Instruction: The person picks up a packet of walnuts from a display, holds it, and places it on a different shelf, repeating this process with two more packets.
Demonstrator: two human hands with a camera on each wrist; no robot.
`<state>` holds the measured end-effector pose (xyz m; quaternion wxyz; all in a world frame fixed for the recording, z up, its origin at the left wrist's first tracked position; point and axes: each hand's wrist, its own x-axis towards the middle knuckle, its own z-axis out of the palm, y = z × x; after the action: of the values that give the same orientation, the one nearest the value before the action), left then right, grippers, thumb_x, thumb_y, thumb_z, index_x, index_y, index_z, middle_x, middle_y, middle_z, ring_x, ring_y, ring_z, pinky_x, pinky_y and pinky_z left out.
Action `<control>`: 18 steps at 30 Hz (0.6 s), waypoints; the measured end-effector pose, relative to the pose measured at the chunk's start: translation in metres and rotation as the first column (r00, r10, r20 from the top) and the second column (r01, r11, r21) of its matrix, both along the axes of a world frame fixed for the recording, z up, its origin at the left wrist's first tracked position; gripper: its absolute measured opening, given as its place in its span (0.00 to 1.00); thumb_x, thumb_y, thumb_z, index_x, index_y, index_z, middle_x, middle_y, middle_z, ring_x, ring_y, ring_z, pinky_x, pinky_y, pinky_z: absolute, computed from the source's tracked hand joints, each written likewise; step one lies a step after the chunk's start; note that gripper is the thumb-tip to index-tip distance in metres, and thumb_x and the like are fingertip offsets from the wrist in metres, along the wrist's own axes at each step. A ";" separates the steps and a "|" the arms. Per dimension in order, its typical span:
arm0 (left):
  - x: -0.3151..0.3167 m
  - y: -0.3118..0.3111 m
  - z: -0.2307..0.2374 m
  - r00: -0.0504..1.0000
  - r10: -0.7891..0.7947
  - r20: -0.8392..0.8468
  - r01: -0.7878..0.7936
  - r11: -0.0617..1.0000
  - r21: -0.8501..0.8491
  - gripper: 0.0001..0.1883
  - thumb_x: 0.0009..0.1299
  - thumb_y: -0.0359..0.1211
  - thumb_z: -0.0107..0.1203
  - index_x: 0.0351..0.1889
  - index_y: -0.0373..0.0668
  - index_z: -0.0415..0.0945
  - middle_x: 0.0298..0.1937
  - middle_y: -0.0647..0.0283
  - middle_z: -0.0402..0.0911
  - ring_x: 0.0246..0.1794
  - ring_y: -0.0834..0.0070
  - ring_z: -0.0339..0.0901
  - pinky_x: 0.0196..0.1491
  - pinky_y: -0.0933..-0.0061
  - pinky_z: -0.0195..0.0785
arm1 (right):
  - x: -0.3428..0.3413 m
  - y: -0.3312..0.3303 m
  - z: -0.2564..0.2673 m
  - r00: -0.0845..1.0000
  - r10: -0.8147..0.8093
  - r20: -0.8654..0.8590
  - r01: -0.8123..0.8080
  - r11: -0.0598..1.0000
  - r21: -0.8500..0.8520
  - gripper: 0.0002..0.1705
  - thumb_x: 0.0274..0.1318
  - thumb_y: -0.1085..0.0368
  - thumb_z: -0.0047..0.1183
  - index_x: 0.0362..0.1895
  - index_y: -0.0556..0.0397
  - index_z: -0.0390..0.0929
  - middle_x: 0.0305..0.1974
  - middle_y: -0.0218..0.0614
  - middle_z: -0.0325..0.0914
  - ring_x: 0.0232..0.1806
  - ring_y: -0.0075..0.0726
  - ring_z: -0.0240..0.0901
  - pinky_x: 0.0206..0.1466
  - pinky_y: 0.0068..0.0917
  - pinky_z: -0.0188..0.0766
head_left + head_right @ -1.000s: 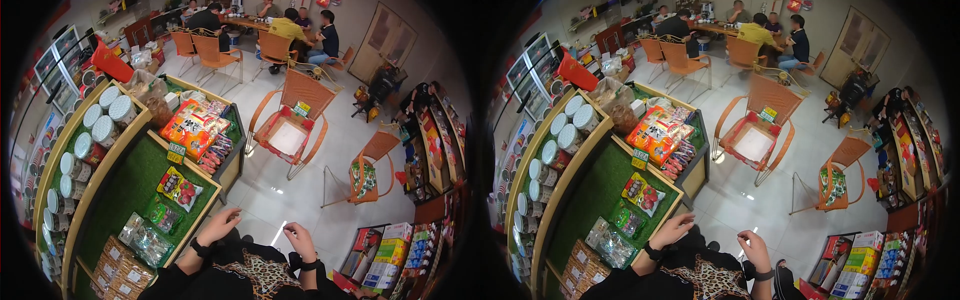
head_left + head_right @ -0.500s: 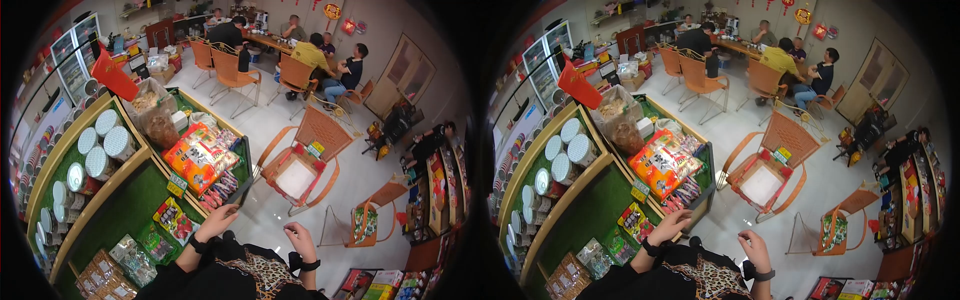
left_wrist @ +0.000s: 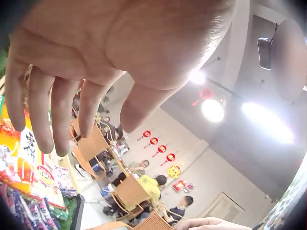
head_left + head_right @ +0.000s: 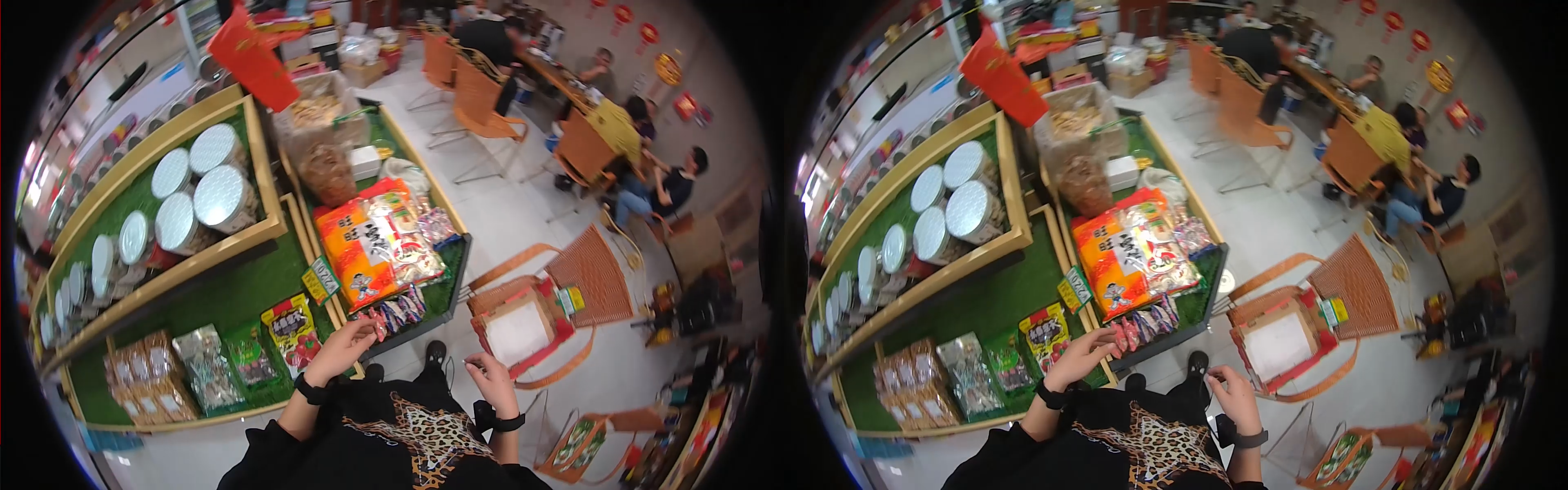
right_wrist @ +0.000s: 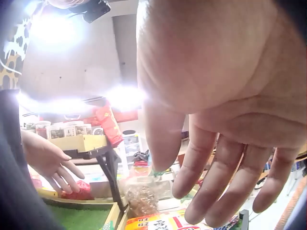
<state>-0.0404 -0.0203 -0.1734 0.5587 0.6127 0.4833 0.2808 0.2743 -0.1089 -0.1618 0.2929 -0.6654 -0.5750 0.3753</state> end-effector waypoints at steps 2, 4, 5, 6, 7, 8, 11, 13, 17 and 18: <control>-0.001 -0.007 0.003 0.992 0.118 -0.034 -0.119 0.991 -0.059 0.22 0.71 0.36 0.52 0.59 0.35 0.67 0.49 0.53 0.78 0.47 0.69 0.77 0.51 0.70 0.69 | 0.012 0.029 -0.007 0.990 0.120 0.069 -0.122 0.992 0.021 0.10 0.56 0.64 0.54 0.38 0.58 0.77 0.33 0.45 0.80 0.37 0.45 0.78 0.41 0.34 0.72; 0.001 -0.011 -0.003 0.970 0.242 -0.006 -0.242 0.969 -0.053 0.22 0.71 0.36 0.51 0.59 0.34 0.67 0.50 0.52 0.78 0.50 0.69 0.76 0.54 0.70 0.67 | 0.018 0.064 -0.002 0.975 0.214 0.064 -0.217 0.975 0.039 0.10 0.56 0.64 0.54 0.38 0.58 0.77 0.33 0.45 0.80 0.37 0.46 0.78 0.41 0.34 0.72; 0.004 -0.011 -0.002 0.957 0.291 -0.006 -0.291 0.953 -0.084 0.22 0.71 0.36 0.51 0.59 0.34 0.67 0.51 0.52 0.78 0.53 0.68 0.75 0.56 0.70 0.66 | 0.020 0.080 0.002 0.965 0.260 0.041 -0.262 0.963 0.053 0.10 0.56 0.64 0.54 0.38 0.58 0.76 0.33 0.45 0.80 0.37 0.46 0.78 0.41 0.35 0.72; 0.008 -0.010 -0.002 0.947 0.322 -0.008 -0.321 0.943 -0.083 0.22 0.71 0.36 0.51 0.59 0.34 0.67 0.51 0.52 0.78 0.53 0.68 0.75 0.56 0.70 0.66 | 0.024 0.096 0.005 0.952 0.306 0.022 -0.307 0.949 0.066 0.10 0.55 0.64 0.54 0.38 0.58 0.76 0.33 0.45 0.80 0.37 0.46 0.78 0.41 0.35 0.72; 0.013 -0.010 -0.003 0.929 0.370 -0.025 -0.371 0.926 -0.076 0.21 0.71 0.35 0.51 0.59 0.34 0.68 0.51 0.52 0.78 0.53 0.69 0.75 0.56 0.70 0.66 | 0.027 0.112 0.007 0.939 0.345 0.012 -0.345 0.936 0.068 0.11 0.55 0.64 0.54 0.37 0.59 0.75 0.32 0.45 0.79 0.36 0.46 0.78 0.40 0.36 0.72; 0.020 -0.010 -0.004 0.908 0.418 -0.041 -0.420 0.905 -0.066 0.21 0.71 0.35 0.51 0.59 0.33 0.68 0.51 0.52 0.78 0.52 0.69 0.75 0.56 0.70 0.66 | 0.029 0.128 0.010 0.927 0.375 0.013 -0.375 0.925 0.067 0.11 0.55 0.64 0.54 0.37 0.59 0.75 0.32 0.45 0.79 0.36 0.46 0.78 0.40 0.36 0.72; 0.050 -0.005 0.010 0.864 0.504 -0.012 -0.503 0.860 -0.079 0.21 0.71 0.35 0.52 0.58 0.33 0.68 0.51 0.53 0.78 0.52 0.69 0.75 0.55 0.71 0.66 | 0.034 0.168 0.018 0.858 0.506 0.089 -0.514 0.850 0.118 0.11 0.55 0.63 0.54 0.36 0.58 0.75 0.31 0.44 0.79 0.36 0.47 0.77 0.40 0.36 0.71; 0.067 -0.003 0.007 0.856 0.516 0.030 -0.512 0.855 -0.080 0.22 0.70 0.34 0.53 0.59 0.34 0.68 0.52 0.54 0.78 0.52 0.70 0.75 0.55 0.71 0.66 | 0.038 0.187 0.016 0.799 0.590 0.115 -0.601 0.790 0.120 0.10 0.54 0.63 0.54 0.36 0.57 0.75 0.31 0.43 0.79 0.35 0.46 0.77 0.39 0.36 0.71; 0.096 -0.005 -0.011 0.823 0.567 0.039 -0.565 0.823 -0.054 0.21 0.70 0.35 0.53 0.59 0.36 0.68 0.51 0.56 0.78 0.50 0.70 0.76 0.55 0.72 0.66 | 0.044 0.214 -0.003 0.726 0.677 0.122 -0.685 0.727 0.044 0.10 0.54 0.62 0.54 0.36 0.56 0.75 0.31 0.41 0.79 0.35 0.46 0.77 0.38 0.36 0.71; 0.100 -0.005 -0.015 0.813 0.582 0.031 -0.579 0.813 -0.061 0.21 0.70 0.35 0.53 0.59 0.36 0.68 0.51 0.56 0.78 0.50 0.70 0.76 0.55 0.72 0.66 | 0.044 0.218 -0.011 0.714 0.694 0.095 -0.698 0.715 0.023 0.10 0.54 0.62 0.54 0.35 0.55 0.76 0.30 0.41 0.79 0.35 0.46 0.77 0.38 0.37 0.71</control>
<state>0.0601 -0.0251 -0.1885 0.4728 0.4153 0.6401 0.4408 0.3185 0.1092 -0.1724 0.1260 -0.4060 -0.8047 0.4145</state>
